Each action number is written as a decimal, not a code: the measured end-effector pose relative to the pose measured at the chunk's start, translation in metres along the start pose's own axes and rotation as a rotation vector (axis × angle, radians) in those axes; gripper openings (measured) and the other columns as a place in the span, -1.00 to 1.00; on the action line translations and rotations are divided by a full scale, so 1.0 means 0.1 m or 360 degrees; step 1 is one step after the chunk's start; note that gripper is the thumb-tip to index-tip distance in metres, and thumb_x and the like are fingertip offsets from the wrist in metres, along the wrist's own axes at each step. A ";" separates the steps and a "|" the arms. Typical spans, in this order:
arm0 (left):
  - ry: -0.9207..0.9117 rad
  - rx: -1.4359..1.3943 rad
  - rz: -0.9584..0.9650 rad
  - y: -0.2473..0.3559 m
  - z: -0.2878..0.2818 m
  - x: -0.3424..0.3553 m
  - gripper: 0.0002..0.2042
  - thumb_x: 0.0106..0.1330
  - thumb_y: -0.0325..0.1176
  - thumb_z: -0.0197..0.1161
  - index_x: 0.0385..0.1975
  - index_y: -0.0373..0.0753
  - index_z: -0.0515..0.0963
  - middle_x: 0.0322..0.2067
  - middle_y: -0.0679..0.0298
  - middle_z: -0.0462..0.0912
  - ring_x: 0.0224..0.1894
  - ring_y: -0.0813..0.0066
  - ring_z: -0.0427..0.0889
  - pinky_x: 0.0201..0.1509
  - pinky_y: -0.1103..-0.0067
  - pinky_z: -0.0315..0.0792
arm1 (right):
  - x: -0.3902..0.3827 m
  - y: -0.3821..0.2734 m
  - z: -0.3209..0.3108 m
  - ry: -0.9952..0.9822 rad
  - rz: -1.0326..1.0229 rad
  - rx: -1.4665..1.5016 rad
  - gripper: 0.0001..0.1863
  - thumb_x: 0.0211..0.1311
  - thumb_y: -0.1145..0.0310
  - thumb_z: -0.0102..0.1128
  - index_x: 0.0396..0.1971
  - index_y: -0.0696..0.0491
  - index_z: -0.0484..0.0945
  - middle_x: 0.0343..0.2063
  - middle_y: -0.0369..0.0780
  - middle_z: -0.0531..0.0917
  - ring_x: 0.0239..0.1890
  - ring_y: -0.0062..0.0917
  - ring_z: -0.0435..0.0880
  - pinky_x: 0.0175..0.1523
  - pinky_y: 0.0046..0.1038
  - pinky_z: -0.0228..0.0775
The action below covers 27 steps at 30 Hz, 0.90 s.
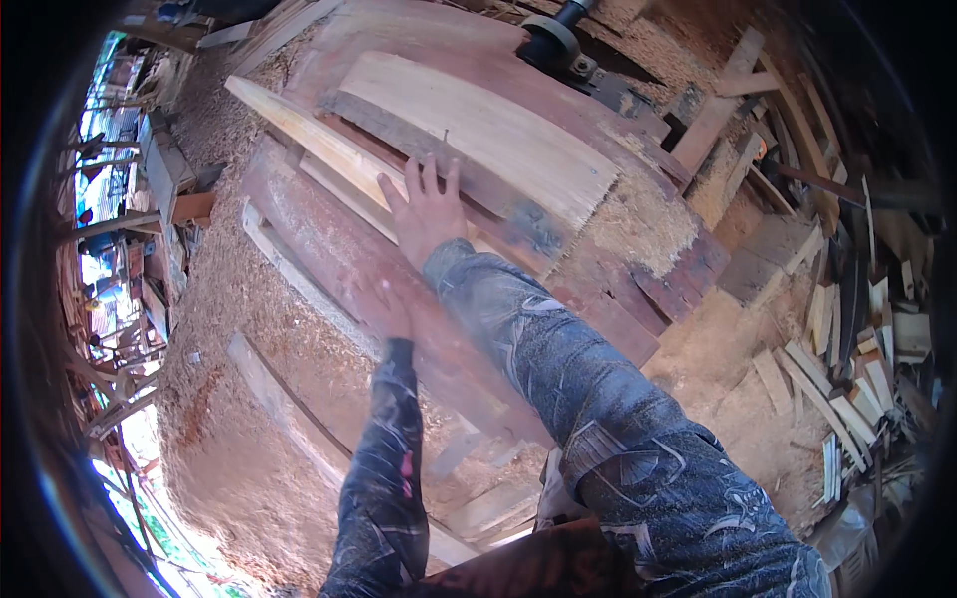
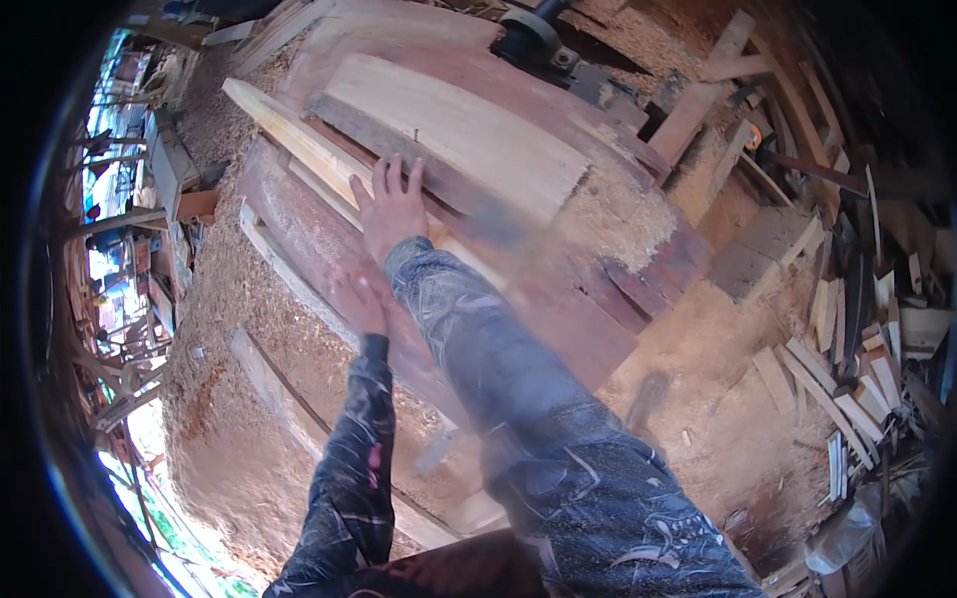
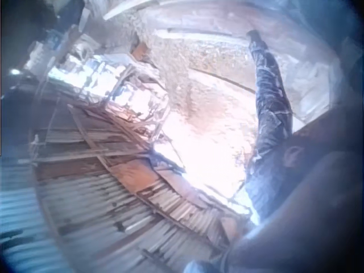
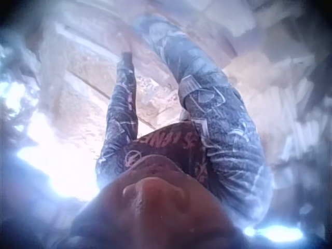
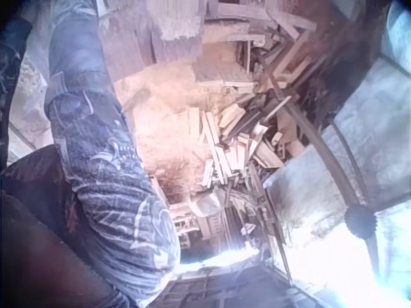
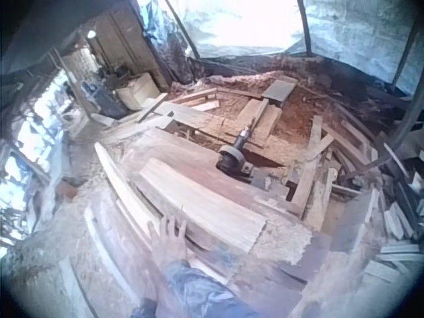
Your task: The person moves wooden boards on a work surface, gathers scraps from the ground, and uses a hammer to pound a wooden piece into a slot.
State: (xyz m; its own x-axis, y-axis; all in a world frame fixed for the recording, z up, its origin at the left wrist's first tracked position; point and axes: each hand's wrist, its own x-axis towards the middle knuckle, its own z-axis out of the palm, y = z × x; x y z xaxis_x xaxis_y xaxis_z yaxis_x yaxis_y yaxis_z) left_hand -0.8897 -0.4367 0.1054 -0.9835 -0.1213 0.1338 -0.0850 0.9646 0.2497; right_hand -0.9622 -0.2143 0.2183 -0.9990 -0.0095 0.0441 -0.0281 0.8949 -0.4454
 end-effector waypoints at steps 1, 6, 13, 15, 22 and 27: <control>-0.0017 0.0101 -0.0074 0.04 0.03 -0.24 -0.40 0.44 0.05 -0.15 0.34 -0.23 0.18 0.36 -0.10 0.10 0.42 -0.04 0.02 0.41 0.05 -0.11 | 0.03 -0.01 0.02 -0.0007 0.0020 -0.0068 -0.40 0.31 0.22 -0.11 0.38 -0.13 0.16 0.32 0.00 0.18 0.41 -0.05 0.04 0.42 0.18 -0.31; -0.0027 0.0344 -0.0084 0.25 -0.08 -0.58 -0.41 0.35 0.00 -0.06 0.32 -0.15 0.22 0.37 0.11 0.15 0.43 0.08 0.02 0.40 0.07 -0.14 | 0.25 -0.14 0.04 0.0051 -0.0034 -0.0125 -0.40 0.31 0.24 -0.10 0.37 -0.16 0.16 0.29 -0.04 0.24 0.39 -0.08 0.10 0.40 0.19 -0.24; 0.0036 0.0270 -0.0173 0.17 -0.16 -0.58 -0.46 0.35 -0.09 -0.02 0.30 -0.17 0.25 0.35 0.12 0.19 0.39 0.06 0.09 0.37 0.06 -0.09 | 0.58 -0.37 0.31 0.0119 -0.0079 -0.0354 -0.35 0.26 0.16 0.02 0.37 -0.18 0.16 0.27 -0.04 0.27 0.37 -0.08 0.13 0.39 0.20 -0.19; 0.0046 0.0304 -0.0122 0.16 -0.17 -0.59 -0.45 0.31 -0.07 0.05 0.27 -0.16 0.29 0.34 0.16 0.20 0.42 0.13 0.06 0.40 0.08 -0.10 | 0.70 -0.42 0.35 0.0119 -0.0058 -0.0327 -0.36 0.27 0.14 0.01 0.37 -0.18 0.16 0.29 -0.05 0.25 0.38 -0.07 0.11 0.39 0.20 -0.20; -0.0008 0.0154 -0.0277 0.18 -0.24 -0.56 -0.44 0.31 -0.07 0.06 0.29 -0.14 0.27 0.36 0.15 0.15 0.43 0.14 0.04 0.38 0.00 -0.11 | 1.30 -0.67 0.60 0.0236 -0.0141 -0.0329 -0.38 0.23 0.17 0.00 0.32 -0.12 0.24 0.24 0.01 0.28 0.33 -0.06 0.17 0.37 0.24 -0.20; -0.0118 0.0116 -0.0291 0.15 -0.30 -0.49 -0.45 0.32 -0.10 0.10 0.28 -0.17 0.28 0.36 0.11 0.16 0.41 0.09 0.06 0.40 0.07 -0.13 | 1.87 -0.93 0.79 0.0247 -0.0116 -0.0427 -0.41 0.23 0.16 -0.01 0.30 -0.16 0.26 0.20 -0.02 0.35 0.32 -0.04 0.20 0.35 0.21 -0.14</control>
State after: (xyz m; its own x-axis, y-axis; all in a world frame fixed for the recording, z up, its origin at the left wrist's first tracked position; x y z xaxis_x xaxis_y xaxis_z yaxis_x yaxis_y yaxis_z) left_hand -0.8381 -0.4234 0.1317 -0.9594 -0.2812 0.0210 -0.2721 0.9428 0.1928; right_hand -1.1488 -0.3341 0.1973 -0.9767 -0.0283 0.2126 -0.0687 0.9803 -0.1850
